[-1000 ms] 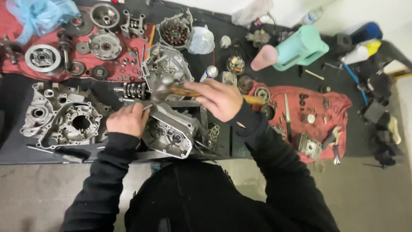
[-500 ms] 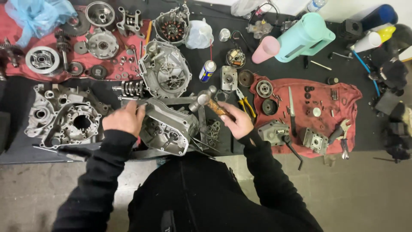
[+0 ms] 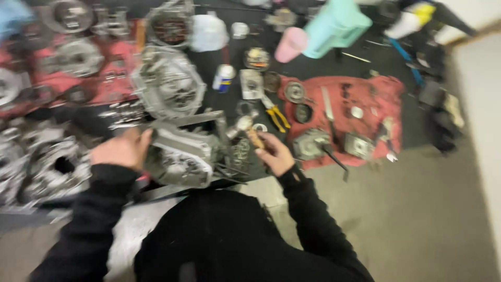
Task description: The person works at a bench covered with motorcycle engine parts, fitting a crankcase cover onto the engine case held in a frame. They tap the cover with a mallet, use pliers on fasteners, and pick up bolts and parts from the bench while working around the engine.
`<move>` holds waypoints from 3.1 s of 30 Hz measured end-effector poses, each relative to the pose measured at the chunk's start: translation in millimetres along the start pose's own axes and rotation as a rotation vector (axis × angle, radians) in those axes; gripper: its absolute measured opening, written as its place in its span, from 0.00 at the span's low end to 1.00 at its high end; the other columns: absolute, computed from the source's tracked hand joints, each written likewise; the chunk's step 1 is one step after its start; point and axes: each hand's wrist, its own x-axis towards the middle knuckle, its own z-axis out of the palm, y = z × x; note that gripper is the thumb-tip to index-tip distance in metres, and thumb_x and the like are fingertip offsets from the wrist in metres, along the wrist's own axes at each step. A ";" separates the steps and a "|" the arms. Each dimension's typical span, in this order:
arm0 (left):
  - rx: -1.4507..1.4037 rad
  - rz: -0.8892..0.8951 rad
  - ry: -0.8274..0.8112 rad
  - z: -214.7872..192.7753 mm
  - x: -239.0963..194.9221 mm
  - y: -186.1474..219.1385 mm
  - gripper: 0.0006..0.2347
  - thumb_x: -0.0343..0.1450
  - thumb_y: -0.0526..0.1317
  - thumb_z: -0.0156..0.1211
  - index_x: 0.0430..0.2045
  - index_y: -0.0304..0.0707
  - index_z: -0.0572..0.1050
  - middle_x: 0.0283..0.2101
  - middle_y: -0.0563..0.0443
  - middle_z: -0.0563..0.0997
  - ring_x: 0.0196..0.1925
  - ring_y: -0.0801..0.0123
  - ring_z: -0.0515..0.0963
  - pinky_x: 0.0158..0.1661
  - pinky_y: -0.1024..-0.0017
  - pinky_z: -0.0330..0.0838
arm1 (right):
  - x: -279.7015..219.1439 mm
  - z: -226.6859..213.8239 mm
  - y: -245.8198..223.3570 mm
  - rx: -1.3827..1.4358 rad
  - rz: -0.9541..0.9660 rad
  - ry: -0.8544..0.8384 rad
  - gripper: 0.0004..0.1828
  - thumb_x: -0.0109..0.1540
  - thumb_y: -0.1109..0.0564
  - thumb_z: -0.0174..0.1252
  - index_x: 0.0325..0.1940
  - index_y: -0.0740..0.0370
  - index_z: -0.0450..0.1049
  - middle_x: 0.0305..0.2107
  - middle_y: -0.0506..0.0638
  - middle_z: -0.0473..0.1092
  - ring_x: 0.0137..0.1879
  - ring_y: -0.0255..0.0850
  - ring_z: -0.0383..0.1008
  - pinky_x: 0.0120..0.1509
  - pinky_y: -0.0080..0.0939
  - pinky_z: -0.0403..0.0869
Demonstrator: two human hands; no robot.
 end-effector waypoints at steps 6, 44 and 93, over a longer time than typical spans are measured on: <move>0.189 0.354 0.150 21.0 0.6 -37.5 0.21 0.81 0.57 0.58 0.22 0.46 0.71 0.22 0.53 0.76 0.21 0.62 0.76 0.25 0.66 0.67 | -41.7 12.4 10.9 0.064 0.317 0.175 0.32 0.62 0.59 0.61 0.70 0.63 0.61 0.26 0.47 0.66 0.19 0.33 0.63 0.21 0.36 0.64; -0.497 -0.255 0.095 38.0 -74.7 20.3 0.24 0.74 0.49 0.57 0.64 0.41 0.71 0.46 0.30 0.80 0.51 0.41 0.78 0.53 0.53 0.71 | 186.3 -134.5 145.4 -1.224 0.097 -0.093 0.45 0.48 0.37 0.71 0.62 0.56 0.64 0.47 0.70 0.72 0.52 0.65 0.74 0.54 0.61 0.74; -0.626 -0.082 0.656 -36.9 -17.7 49.0 0.26 0.62 0.54 0.66 0.47 0.32 0.75 0.43 0.37 0.79 0.48 0.43 0.76 0.52 0.54 0.69 | 164.5 156.4 -242.0 -1.453 -1.390 -0.845 0.17 0.53 0.48 0.70 0.41 0.52 0.74 0.44 0.51 0.67 0.60 0.51 0.66 0.62 0.58 0.62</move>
